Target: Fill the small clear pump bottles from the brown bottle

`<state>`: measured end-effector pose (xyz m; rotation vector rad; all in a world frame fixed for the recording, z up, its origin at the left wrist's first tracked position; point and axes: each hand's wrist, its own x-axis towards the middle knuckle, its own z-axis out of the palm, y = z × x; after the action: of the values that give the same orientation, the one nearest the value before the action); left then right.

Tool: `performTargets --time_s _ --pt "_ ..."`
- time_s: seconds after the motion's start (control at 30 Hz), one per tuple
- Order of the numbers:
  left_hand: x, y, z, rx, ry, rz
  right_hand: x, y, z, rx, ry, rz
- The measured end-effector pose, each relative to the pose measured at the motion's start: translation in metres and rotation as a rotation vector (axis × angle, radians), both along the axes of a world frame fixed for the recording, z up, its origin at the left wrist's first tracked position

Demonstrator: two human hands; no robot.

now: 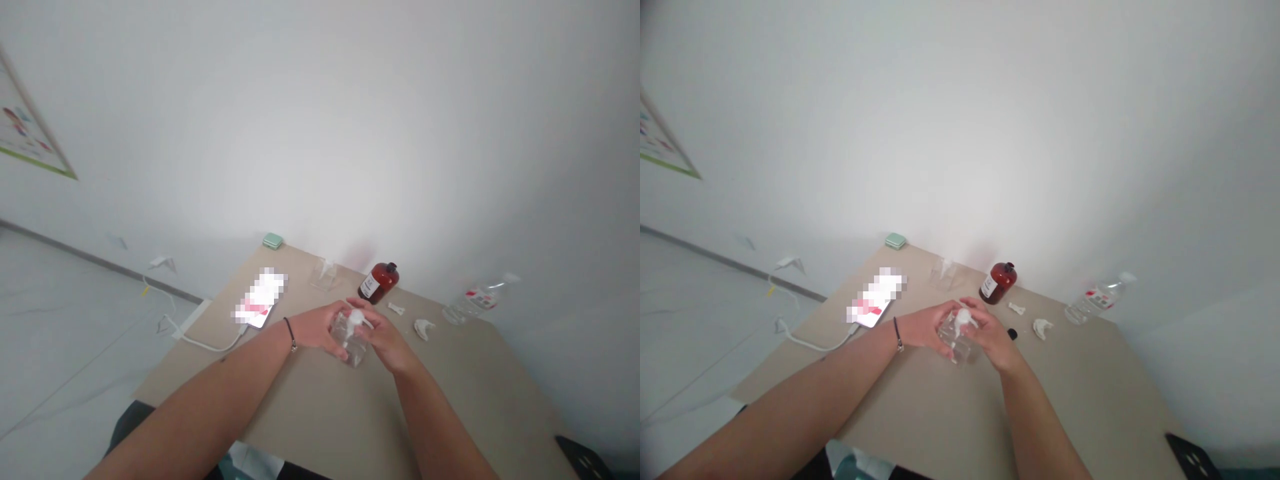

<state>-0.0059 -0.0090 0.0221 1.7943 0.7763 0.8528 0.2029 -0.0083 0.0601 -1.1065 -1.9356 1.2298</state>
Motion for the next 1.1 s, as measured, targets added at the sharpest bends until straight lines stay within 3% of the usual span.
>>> performTargets --time_s 0.3,0.53,0.73,0.87,0.97,1.1 --pt "0.014 -0.006 0.001 0.097 -0.072 0.283 -0.019 0.0 -0.007 0.435 -0.136 -0.42" --pt "0.034 -0.008 0.003 0.161 0.038 0.67 -0.036 0.014 -0.02 0.534 -0.168 -0.598" --pt "0.035 0.0 -0.006 0.241 0.18 0.8 -0.059 0.022 -0.014 0.529 -0.242 -0.611" --pt "0.036 0.001 -0.011 0.271 0.197 0.791 -0.066 0.025 -0.001 0.449 -0.28 -0.634" --pt "0.034 -0.001 -0.011 0.299 0.2 0.662 -0.059 0.036 0.004 0.407 -0.257 -0.652" --pt "0.031 -0.002 -0.01 0.292 0.196 0.548 -0.044 0.061 0.004 0.464 -0.227 -0.7"
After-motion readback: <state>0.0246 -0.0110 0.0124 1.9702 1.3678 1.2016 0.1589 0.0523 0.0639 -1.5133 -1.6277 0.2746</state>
